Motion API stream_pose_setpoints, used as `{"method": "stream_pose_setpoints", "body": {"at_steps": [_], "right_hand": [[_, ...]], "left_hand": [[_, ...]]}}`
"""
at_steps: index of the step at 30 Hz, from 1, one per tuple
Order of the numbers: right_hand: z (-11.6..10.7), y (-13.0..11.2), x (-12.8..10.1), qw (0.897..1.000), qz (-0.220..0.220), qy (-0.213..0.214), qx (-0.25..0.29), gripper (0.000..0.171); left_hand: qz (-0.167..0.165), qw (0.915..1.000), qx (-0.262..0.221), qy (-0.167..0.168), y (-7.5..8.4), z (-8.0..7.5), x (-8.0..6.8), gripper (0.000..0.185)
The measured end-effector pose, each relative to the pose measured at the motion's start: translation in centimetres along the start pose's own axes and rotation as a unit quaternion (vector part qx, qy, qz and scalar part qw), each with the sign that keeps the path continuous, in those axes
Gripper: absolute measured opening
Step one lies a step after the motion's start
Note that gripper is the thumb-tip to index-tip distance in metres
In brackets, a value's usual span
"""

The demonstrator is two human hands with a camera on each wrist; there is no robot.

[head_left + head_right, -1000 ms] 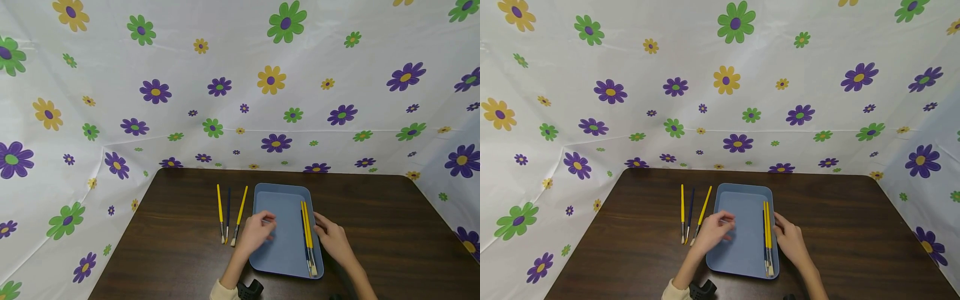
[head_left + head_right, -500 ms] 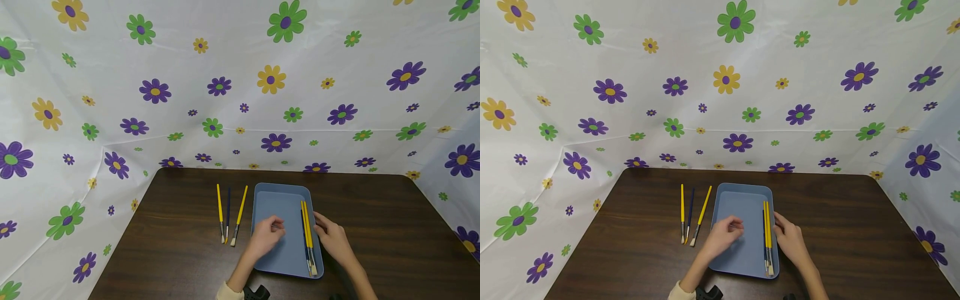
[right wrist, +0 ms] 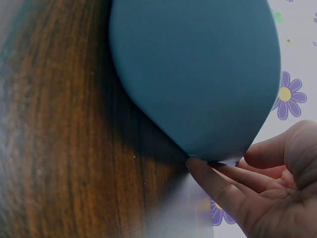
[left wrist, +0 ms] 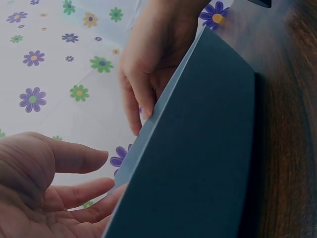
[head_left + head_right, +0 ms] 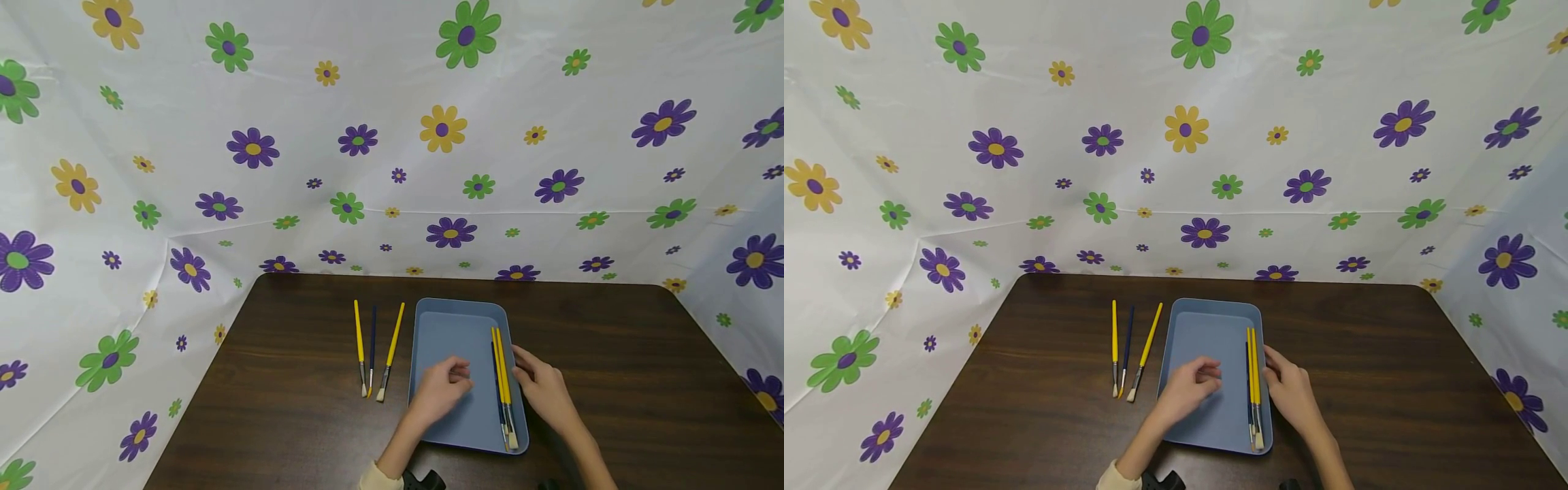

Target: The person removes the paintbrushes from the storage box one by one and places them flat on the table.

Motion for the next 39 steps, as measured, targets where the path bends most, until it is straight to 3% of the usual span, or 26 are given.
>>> {"method": "stream_pose_setpoints", "body": {"at_steps": [22,39], "right_hand": [[-0.1,-0.2,0.2,1.0,0.004,-0.004,-0.007,0.044],[-0.1,-0.3,0.3,1.0,-0.006,0.002,-0.015,0.042]], "left_hand": [[-0.025,0.9981,-0.035,-0.045,0.3,2.6,-0.2,0.036],[-0.044,0.9959,-0.059,-0.052,0.3,4.1,-0.1,0.045]]}}
Point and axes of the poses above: each hand's wrist, its own x-axis towards the middle knuckle, its own z-axis out of the palm, y = z × x, the point moved 4 cm from there along x, towards the middle knuckle, and after that the axes turned 6 degrees about x, right-handed, at the moved point
